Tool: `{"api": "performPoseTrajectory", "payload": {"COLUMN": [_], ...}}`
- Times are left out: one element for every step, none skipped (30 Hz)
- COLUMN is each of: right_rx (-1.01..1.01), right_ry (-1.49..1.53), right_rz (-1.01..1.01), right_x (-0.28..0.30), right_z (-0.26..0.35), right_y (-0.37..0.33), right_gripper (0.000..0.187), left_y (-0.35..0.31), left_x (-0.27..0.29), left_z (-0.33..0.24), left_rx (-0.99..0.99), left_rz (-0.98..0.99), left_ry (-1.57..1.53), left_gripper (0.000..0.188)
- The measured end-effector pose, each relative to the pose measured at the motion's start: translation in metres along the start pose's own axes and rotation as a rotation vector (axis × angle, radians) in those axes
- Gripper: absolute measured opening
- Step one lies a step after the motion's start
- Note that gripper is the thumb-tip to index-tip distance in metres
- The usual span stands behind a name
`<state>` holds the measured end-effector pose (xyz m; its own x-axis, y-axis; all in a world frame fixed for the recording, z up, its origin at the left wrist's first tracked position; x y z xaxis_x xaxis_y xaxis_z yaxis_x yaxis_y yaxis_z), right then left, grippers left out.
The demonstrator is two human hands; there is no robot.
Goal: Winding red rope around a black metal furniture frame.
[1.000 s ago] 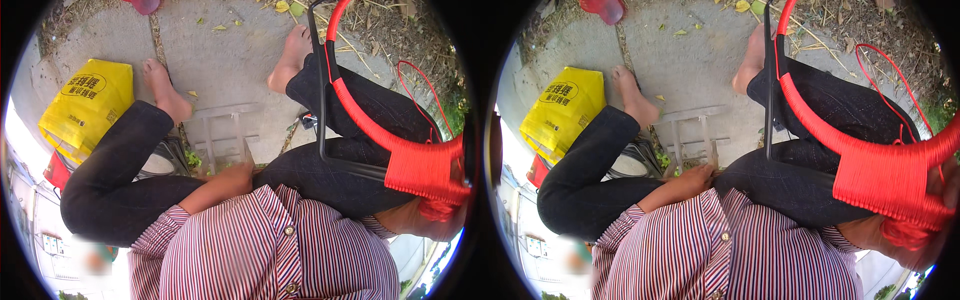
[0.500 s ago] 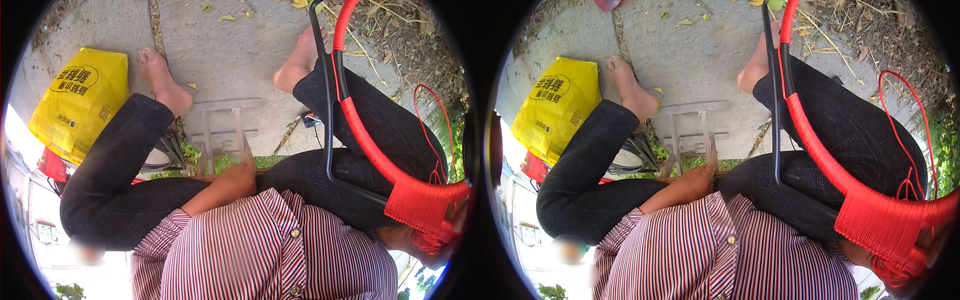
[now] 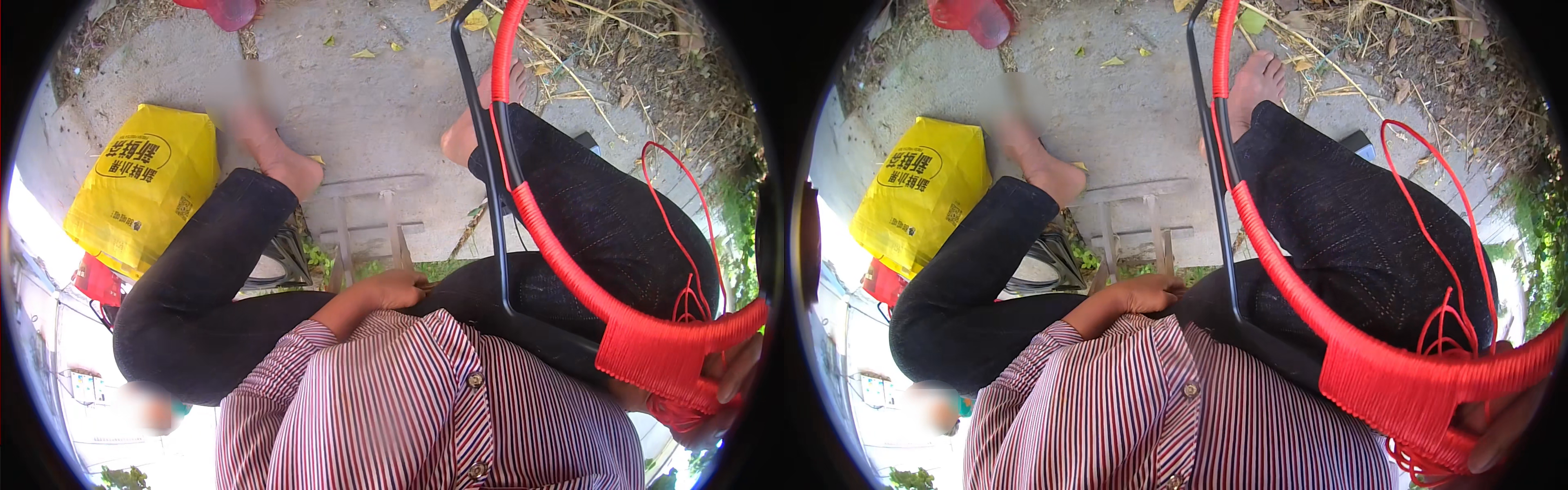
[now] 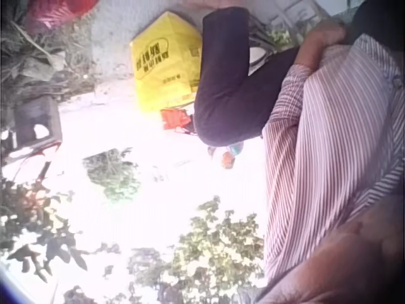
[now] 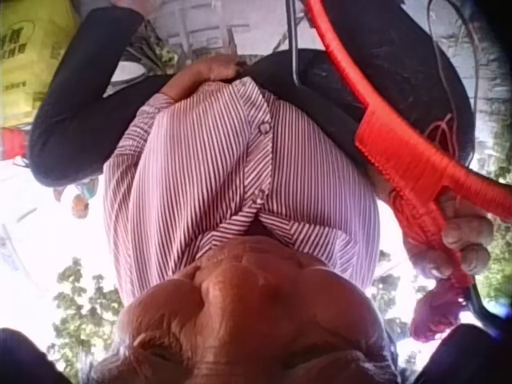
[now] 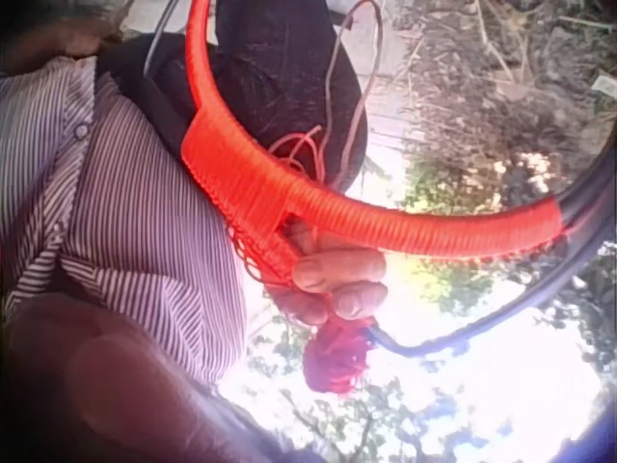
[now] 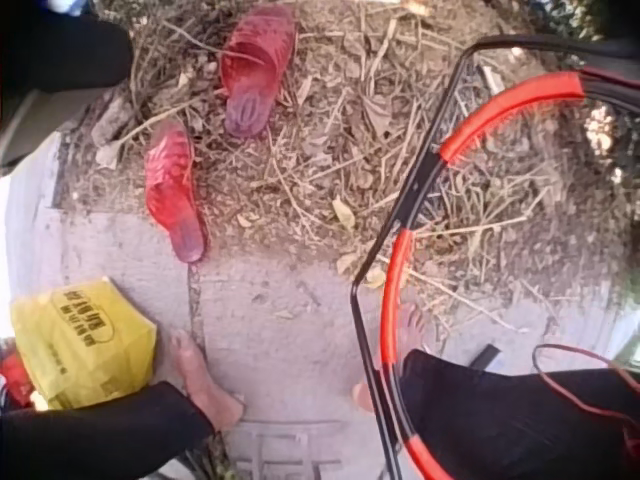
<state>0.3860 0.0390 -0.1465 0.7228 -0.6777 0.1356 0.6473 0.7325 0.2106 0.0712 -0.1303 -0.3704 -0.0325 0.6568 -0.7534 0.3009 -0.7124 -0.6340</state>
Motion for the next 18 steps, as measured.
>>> {"api": "performPoseTrajectory", "payload": {"right_rx": [-0.003, -0.008, -0.012, -0.016, -0.011, 0.004, 0.024, 0.053, 0.082, 0.099, 0.102, 0.104, 0.103, 0.104, 0.108, 0.115, 0.141, 0.167], "right_ry": [-0.064, -0.155, -0.272, -0.41, -0.564, -0.73, -0.867, -1.018, -1.157, -1.281, -1.372, -1.463, -1.544, -1.587, -1.631, -1.638, -1.65, -1.662], "right_rz": [0.0, 0.013, 0.032, 0.058, 0.105, 0.158, 0.211, 0.264, 0.304, 0.337, 0.357, 0.373, 0.389, 0.391, 0.407, 0.407, 0.403, 0.405], "right_x": [-0.003, -0.005, -0.007, -0.011, -0.015, -0.022, -0.027, -0.034, -0.039, -0.043, -0.044, -0.046, -0.048, -0.045, -0.045, -0.041, -0.039, -0.038], "right_z": [-0.016, -0.04, -0.065, -0.096, -0.13, -0.17, -0.205, -0.243, -0.276, -0.304, -0.326, -0.347, -0.365, -0.374, -0.385, -0.389, -0.394, -0.396], "right_y": [-0.004, -0.011, -0.018, -0.03, -0.045, -0.062, -0.077, -0.094, -0.109, -0.124, -0.136, -0.144, -0.151, -0.157, -0.16, -0.162, -0.164, -0.165], "right_gripper": [0.015, 0.015, 0.015, 0.014, 0.014, 0.014, 0.014, 0.014, 0.014, 0.014, 0.014, 0.014, 0.013, 0.013, 0.013, 0.013, 0.014, 0.016], "left_y": [-0.002, -0.002, -0.002, -0.003, -0.003, -0.003, -0.003, -0.003, -0.002, -0.002, -0.002, -0.001, -0.001, 0.0, 0.002, 0.005, 0.009, 0.013], "left_x": [0.001, 0.0, -0.002, -0.002, -0.001, -0.002, -0.001, -0.001, 0.0, 0.002, 0.002, 0.003, 0.002, 0.001, -0.001, -0.003, -0.006, -0.01], "left_z": [0.002, 0.002, 0.004, 0.005, 0.004, 0.007, 0.006, 0.006, 0.006, 0.006, 0.006, 0.006, 0.006, 0.005, 0.005, 0.005, 0.005, 0.005], "left_rx": [-0.006, -0.021, -0.017, -0.03, -0.06, -0.037, -0.044, -0.068, -0.053, -0.048, -0.033, -0.039, -0.038, -0.052, -0.046, -0.055, -0.066, -0.078], "left_rz": [-0.039, -0.067, -0.054, -0.082, -0.114, -0.112, -0.132, -0.144, -0.145, -0.173, -0.179, -0.201, -0.217, -0.225, -0.231, -0.243, -0.243, -0.217], "left_ry": [-0.002, -0.015, -0.015, -0.015, -0.028, -0.017, -0.006, -0.006, 0.015, 0.028, 0.038, 0.04, 0.077, 0.098, 0.114, 0.126, 0.137, 0.103], "left_gripper": [0.042, 0.041, 0.041, 0.039, 0.036, 0.036, 0.034, 0.033, 0.033, 0.032, 0.031, 0.031, 0.032, 0.032, 0.032, 0.033, 0.034, 0.036]}}
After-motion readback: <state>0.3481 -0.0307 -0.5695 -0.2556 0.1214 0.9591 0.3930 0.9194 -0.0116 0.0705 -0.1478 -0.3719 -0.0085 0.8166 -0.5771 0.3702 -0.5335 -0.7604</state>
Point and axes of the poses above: each hand's wrist, its own y-axis towards the middle knuckle, its own x-axis out of the back of the hand, z = x × y, the point moved 5 cm from there along y, towards the middle knuckle, and after that the axes turned 13 degrees about x, right-handed, at the moved point
